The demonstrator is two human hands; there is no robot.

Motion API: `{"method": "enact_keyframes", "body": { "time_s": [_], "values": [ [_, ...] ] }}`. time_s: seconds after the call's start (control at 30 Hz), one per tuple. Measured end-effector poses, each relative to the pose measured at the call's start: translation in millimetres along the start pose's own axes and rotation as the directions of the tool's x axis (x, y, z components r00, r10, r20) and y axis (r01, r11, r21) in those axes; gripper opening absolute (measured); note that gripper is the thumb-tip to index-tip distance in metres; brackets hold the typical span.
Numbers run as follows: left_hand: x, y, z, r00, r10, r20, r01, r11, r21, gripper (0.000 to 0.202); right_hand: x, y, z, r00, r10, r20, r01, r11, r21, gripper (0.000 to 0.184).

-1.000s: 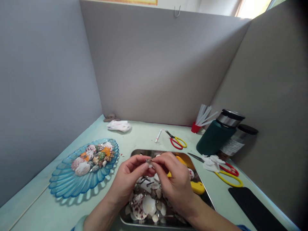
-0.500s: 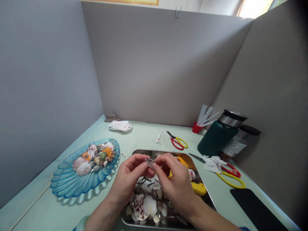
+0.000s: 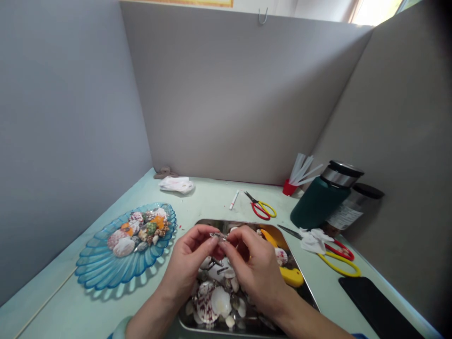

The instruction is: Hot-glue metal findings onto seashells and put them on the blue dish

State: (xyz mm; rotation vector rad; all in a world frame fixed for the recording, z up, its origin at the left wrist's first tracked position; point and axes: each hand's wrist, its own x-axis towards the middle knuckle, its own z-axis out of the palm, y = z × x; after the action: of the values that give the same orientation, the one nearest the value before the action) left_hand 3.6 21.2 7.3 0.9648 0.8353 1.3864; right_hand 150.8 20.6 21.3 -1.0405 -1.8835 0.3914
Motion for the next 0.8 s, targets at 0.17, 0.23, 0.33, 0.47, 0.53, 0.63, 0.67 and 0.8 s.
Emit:
{"method": "enact_keyframes", "body": {
  "time_s": [0.17, 0.23, 0.33, 0.47, 0.53, 0.63, 0.67, 0.8],
  "values": [
    [0.4, 0.6, 0.4, 1.0, -0.029, 0.007, 0.03, 0.999, -0.018, 0.016, -0.8, -1.1, -0.7, 0.998, -0.054, 0.038, 0.052, 0.998, 0.032, 0.008],
    [0.9, 1.1, -0.1, 0.999, -0.05, 0.022, 0.051, 0.997, -0.053, 0.015, -0.4, -1.2, -1.0, 0.996, -0.072, 0.045, 0.069, 0.997, 0.046, 0.007],
    [1.8, 1.6, -1.5, 0.993, -0.099, 0.064, 0.107, 0.983, -0.151, 0.018, 0.6, -1.6, -1.8, 0.997, -0.072, 0.035, 0.069, 0.995, 0.076, 0.003],
    [2.4, 1.7, -2.5, 0.979, -0.127, 0.157, 0.16, 0.962, -0.22, 0.02, 2.3, -3.9, -3.9, 0.996, -0.064, 0.061, 0.054, 0.988, 0.147, 0.017],
    [2.6, 1.2, -2.5, 0.974, -0.126, 0.189, 0.169, 0.957, -0.235, 0.019, 3.4, -5.5, -5.2, 0.994, -0.068, 0.088, 0.052, 0.983, 0.178, 0.017],
    [3.1, -0.1, -2.6, 0.971, -0.12, 0.208, 0.17, 0.956, -0.239, 0.019, 4.9, -7.2, -7.0, 0.993, -0.046, 0.111, 0.024, 0.981, 0.193, 0.015],
    [3.2, -0.5, -2.7, 0.97, -0.118, 0.211, 0.167, 0.958, -0.233, 0.019, 5.2, -7.4, -7.3, 0.992, -0.039, 0.117, 0.015, 0.98, 0.198, 0.014],
    [2.7, -0.4, -2.8, 0.977, -0.111, 0.183, 0.145, 0.973, -0.181, 0.014, 5.0, -5.5, -6.8, 0.994, -0.037, 0.1, 0.016, 0.979, 0.204, 0.016]
  ]
}}
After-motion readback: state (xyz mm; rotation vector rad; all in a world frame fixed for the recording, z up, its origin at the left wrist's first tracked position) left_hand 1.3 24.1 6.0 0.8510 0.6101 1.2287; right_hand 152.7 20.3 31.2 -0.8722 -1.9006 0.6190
